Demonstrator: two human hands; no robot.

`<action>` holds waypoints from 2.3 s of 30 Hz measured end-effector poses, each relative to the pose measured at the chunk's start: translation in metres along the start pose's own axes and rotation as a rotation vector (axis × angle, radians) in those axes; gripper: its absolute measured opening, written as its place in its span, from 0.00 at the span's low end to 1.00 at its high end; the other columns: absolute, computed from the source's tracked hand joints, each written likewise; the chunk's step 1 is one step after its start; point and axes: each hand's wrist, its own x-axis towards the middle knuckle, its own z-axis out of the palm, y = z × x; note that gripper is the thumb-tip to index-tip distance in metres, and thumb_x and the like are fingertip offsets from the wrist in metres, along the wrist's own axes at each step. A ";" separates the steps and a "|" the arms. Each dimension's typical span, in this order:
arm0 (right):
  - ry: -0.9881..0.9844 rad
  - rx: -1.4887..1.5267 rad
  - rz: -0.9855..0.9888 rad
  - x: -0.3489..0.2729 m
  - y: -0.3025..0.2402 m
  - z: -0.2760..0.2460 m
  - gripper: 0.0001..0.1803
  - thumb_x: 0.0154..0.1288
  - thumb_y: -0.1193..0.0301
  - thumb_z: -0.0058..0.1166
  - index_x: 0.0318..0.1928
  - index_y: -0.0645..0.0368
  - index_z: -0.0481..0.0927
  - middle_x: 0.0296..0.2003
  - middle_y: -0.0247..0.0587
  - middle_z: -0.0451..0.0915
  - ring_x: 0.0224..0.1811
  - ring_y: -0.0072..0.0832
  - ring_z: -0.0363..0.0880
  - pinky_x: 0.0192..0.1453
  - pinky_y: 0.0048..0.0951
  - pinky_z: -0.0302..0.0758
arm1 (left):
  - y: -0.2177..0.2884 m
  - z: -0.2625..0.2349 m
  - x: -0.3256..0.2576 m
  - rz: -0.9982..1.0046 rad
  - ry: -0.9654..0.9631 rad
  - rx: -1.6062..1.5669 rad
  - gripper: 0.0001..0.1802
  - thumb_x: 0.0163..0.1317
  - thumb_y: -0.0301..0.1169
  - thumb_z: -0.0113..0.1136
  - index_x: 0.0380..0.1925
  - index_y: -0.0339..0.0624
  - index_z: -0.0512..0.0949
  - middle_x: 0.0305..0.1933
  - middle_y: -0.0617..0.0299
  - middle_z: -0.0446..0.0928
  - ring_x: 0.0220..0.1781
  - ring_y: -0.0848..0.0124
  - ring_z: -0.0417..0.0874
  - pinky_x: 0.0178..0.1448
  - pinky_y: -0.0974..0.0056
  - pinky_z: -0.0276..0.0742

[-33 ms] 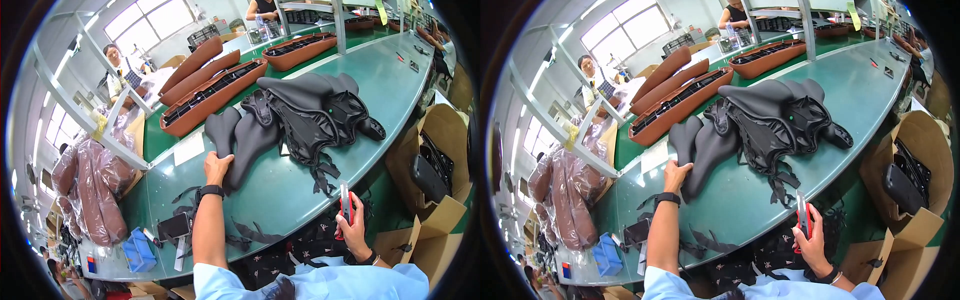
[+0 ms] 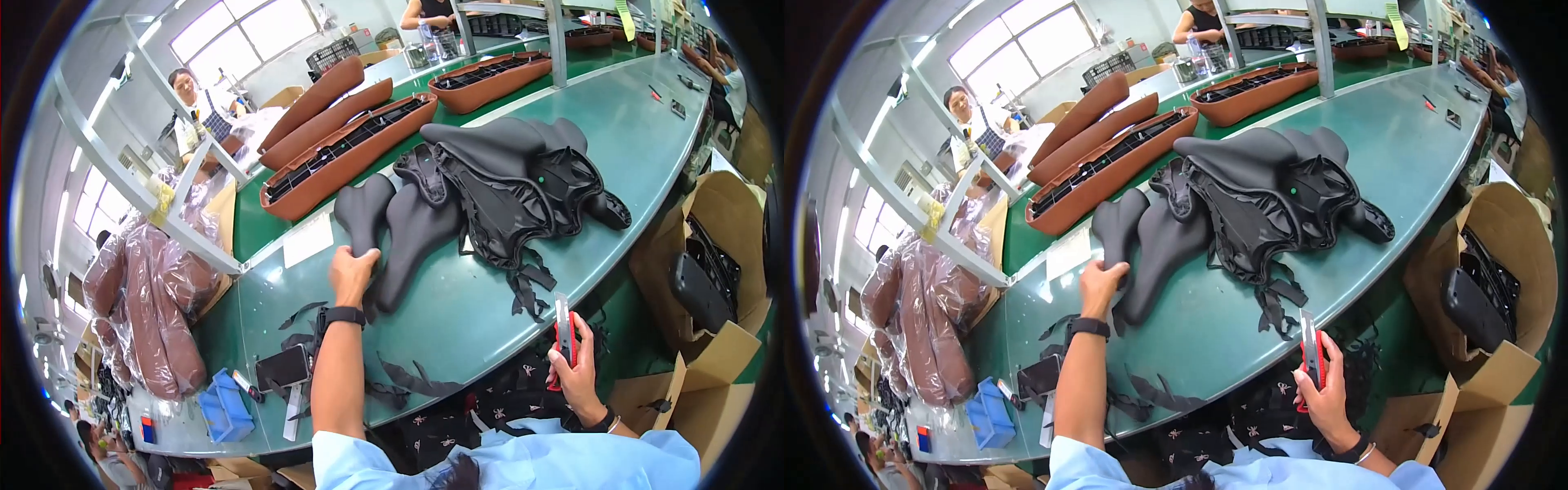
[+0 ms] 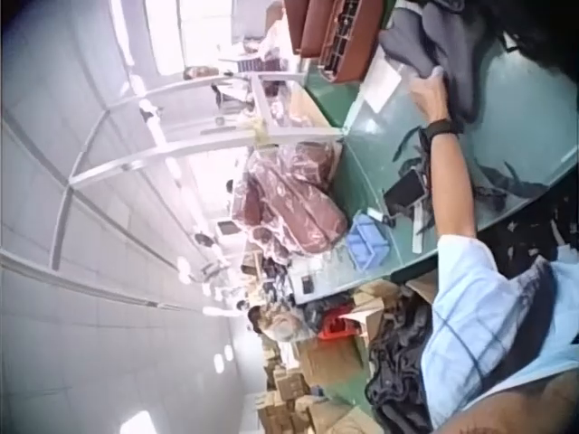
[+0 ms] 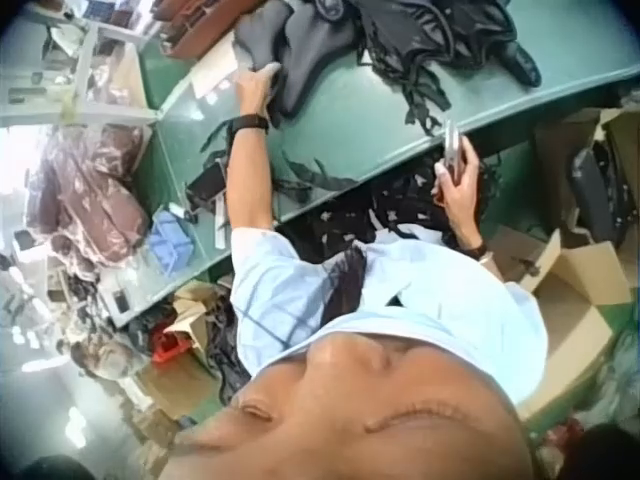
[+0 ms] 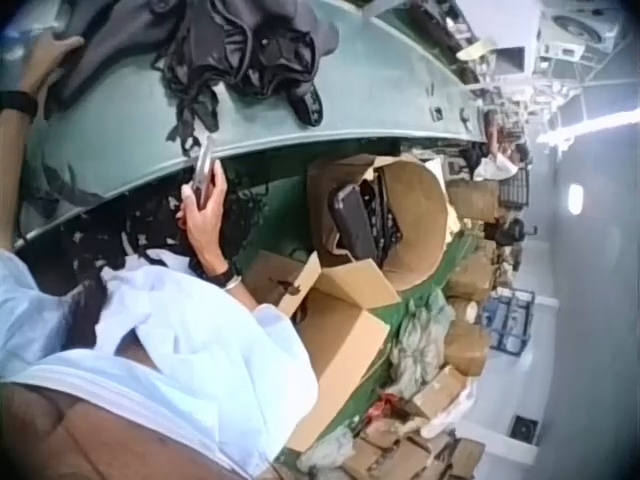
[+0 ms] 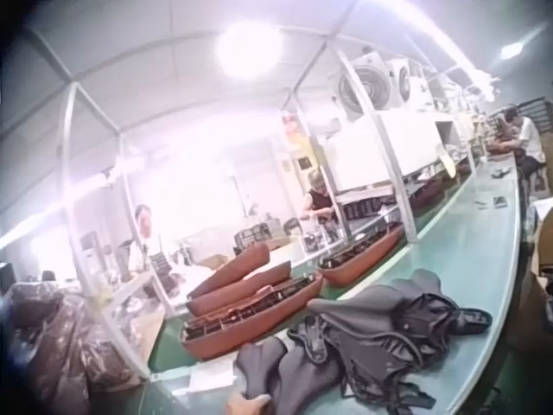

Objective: The person trims excess material from the edges of a bicycle seat using a utility knife, pulling away the scraps by hand. They then place the finished seat into a cardboard box and begin trimming another one.

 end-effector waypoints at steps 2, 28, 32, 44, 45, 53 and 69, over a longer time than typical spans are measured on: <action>0.000 0.004 0.014 0.008 0.000 0.000 0.39 0.64 0.77 0.54 0.73 0.56 0.51 0.39 0.40 0.74 0.23 0.17 0.73 0.26 0.18 0.75 | 0.009 -0.025 -0.014 0.044 0.315 -0.196 0.35 0.48 0.43 0.72 0.52 0.29 0.76 0.46 0.46 0.82 0.49 0.57 0.83 0.56 0.59 0.75; -0.410 -0.299 0.147 0.015 -0.033 0.029 0.43 0.63 0.73 0.62 0.73 0.55 0.51 0.40 0.39 0.77 0.31 0.18 0.75 0.27 0.21 0.77 | 0.008 -0.004 -0.243 0.362 0.224 -0.139 0.10 0.53 0.25 0.70 0.33 0.34 0.79 0.38 0.54 0.76 0.41 0.56 0.77 0.47 0.57 0.72; -0.478 -0.427 0.047 0.013 -0.034 0.029 0.42 0.63 0.73 0.61 0.73 0.58 0.51 0.44 0.45 0.79 0.35 0.23 0.78 0.41 0.29 0.80 | 0.019 0.000 -0.239 0.274 0.187 -0.038 0.13 0.50 0.29 0.73 0.33 0.37 0.80 0.40 0.54 0.73 0.47 0.57 0.75 0.52 0.57 0.70; -0.753 -0.911 -0.522 0.066 -0.072 0.077 0.24 0.64 0.70 0.60 0.62 0.55 0.76 0.44 0.45 0.85 0.37 0.40 0.86 0.38 0.31 0.80 | 0.005 -0.001 -0.235 0.243 0.138 -0.303 0.07 0.51 0.23 0.68 0.26 0.38 0.77 0.36 0.56 0.73 0.43 0.57 0.74 0.49 0.56 0.69; -0.802 -0.934 -0.498 0.069 -0.075 0.083 0.25 0.65 0.66 0.59 0.63 0.49 0.76 0.38 0.41 0.86 0.31 0.39 0.84 0.29 0.33 0.75 | 0.003 -0.001 -0.236 0.259 0.154 -0.316 0.07 0.51 0.23 0.67 0.26 0.38 0.76 0.36 0.56 0.73 0.42 0.57 0.74 0.48 0.56 0.69; -0.983 -0.962 -0.594 0.069 -0.080 0.069 0.30 0.68 0.63 0.55 0.69 0.46 0.66 0.21 0.43 0.79 0.20 0.45 0.77 0.22 0.41 0.67 | -0.002 0.003 -0.238 0.315 0.182 -0.368 0.09 0.48 0.22 0.67 0.25 0.39 0.74 0.35 0.57 0.73 0.41 0.58 0.74 0.48 0.56 0.69; -0.651 -0.837 -0.367 0.010 -0.082 0.030 0.38 0.57 0.67 0.68 0.66 0.59 0.66 0.45 0.52 0.83 0.36 0.43 0.85 0.42 0.30 0.81 | -0.016 -0.028 -0.264 0.435 -0.358 -1.123 0.04 0.62 0.24 0.57 0.29 0.35 0.73 0.38 0.53 0.78 0.36 0.66 0.80 0.39 0.62 0.77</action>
